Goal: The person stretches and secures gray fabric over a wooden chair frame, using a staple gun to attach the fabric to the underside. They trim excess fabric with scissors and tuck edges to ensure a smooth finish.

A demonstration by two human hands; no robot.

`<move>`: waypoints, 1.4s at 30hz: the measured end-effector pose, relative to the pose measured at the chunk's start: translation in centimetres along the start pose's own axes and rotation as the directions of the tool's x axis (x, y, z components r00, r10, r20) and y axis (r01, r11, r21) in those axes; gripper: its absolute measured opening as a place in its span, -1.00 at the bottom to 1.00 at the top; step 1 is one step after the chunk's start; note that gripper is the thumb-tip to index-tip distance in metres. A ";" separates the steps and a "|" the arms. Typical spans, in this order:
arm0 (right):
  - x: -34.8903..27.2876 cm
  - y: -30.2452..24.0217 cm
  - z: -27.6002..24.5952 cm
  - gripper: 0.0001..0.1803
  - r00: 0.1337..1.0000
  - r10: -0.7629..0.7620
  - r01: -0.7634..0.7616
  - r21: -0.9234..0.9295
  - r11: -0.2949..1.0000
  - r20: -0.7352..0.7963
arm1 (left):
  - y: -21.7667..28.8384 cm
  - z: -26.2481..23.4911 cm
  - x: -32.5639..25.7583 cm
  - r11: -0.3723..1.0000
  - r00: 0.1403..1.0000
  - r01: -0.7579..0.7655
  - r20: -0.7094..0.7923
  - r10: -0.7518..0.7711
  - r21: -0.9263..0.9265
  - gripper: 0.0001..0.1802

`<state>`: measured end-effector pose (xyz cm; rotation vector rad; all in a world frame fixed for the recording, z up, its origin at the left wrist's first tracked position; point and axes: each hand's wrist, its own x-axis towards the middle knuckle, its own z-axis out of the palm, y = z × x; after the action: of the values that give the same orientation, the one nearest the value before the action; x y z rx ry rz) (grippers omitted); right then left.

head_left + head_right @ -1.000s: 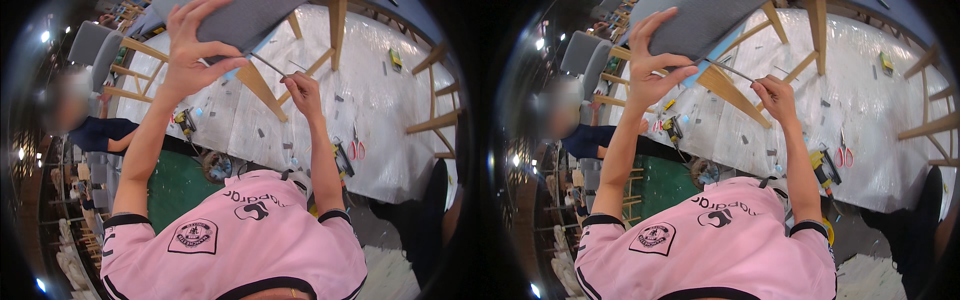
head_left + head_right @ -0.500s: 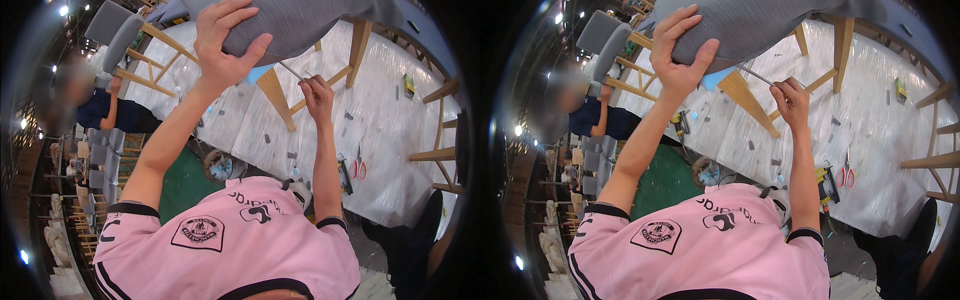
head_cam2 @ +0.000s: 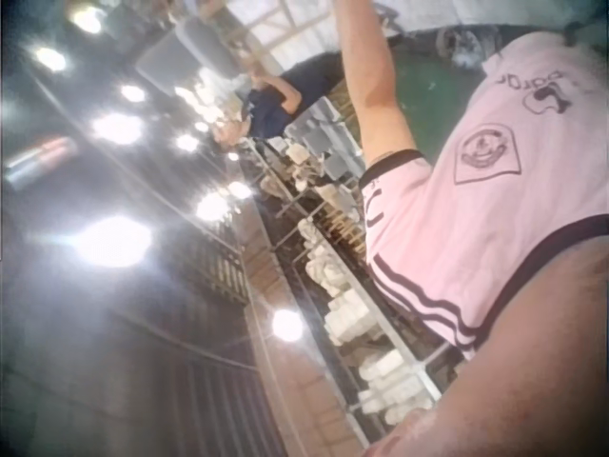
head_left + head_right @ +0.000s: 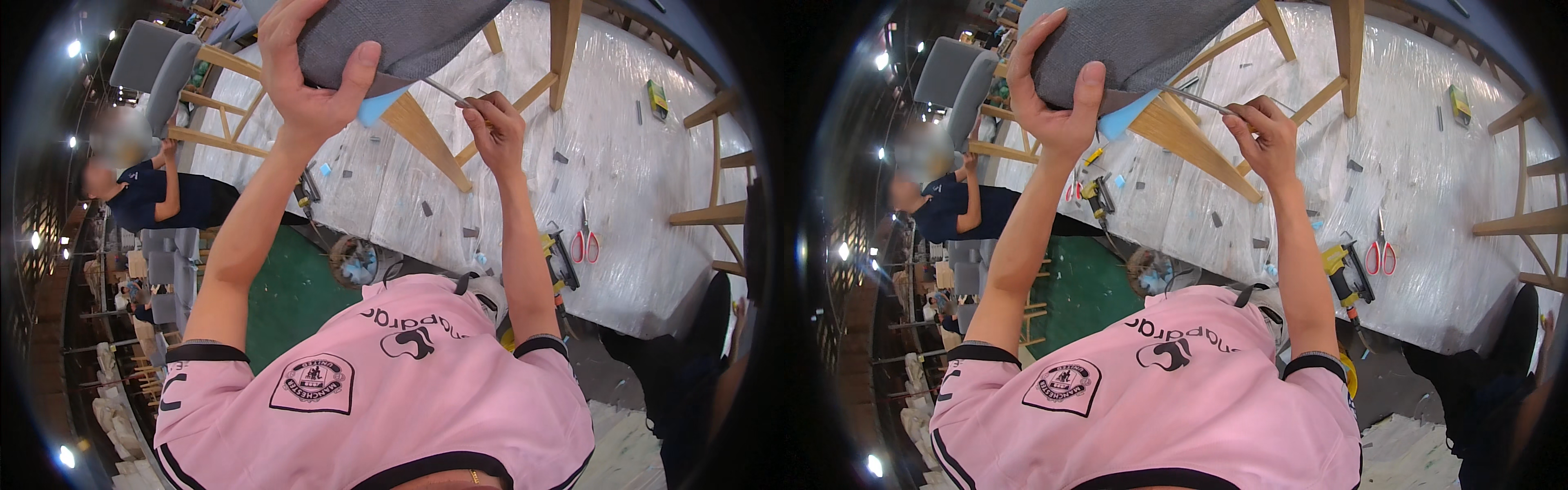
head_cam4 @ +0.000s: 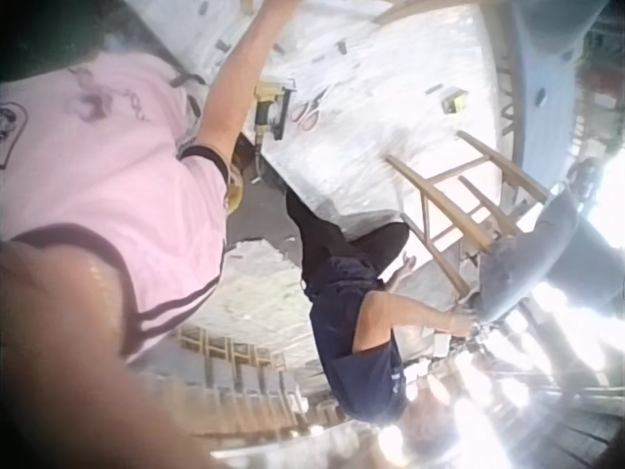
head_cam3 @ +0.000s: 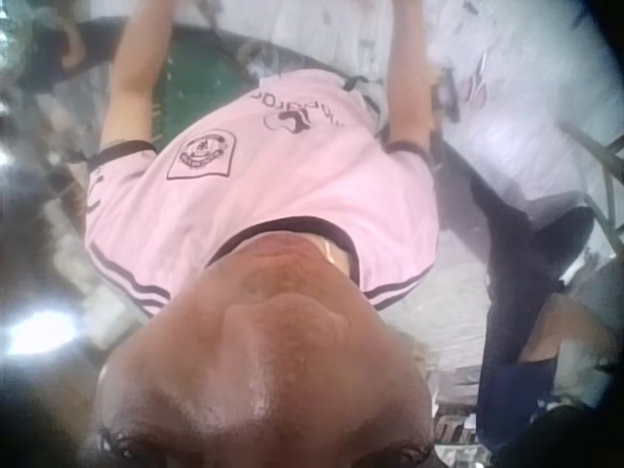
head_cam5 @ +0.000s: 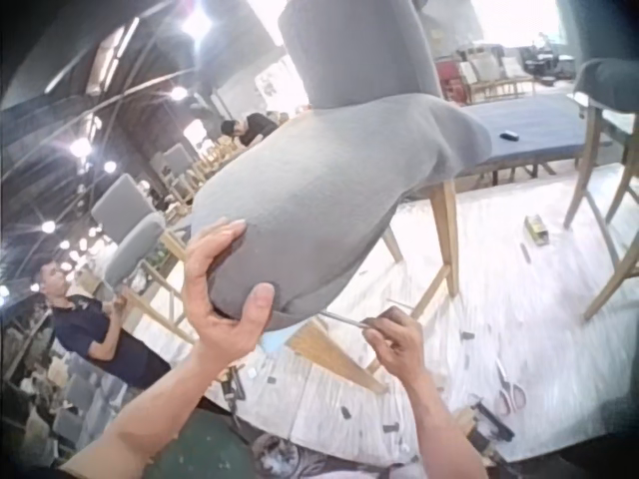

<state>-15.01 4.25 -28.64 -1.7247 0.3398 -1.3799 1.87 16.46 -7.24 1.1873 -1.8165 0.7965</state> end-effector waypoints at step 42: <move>2.3 -0.1 2.0 -0.85 0.990 -0.123 0.123 -0.008 0.992 -0.072 | 1.0 -0.5 1.6 0.995 0.997 0.073 0.034 -0.070 -0.074 -0.66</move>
<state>-12.52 3.66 -27.03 -1.7263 0.2796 -1.5342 0.65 16.54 -5.67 1.2154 -1.8033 0.6664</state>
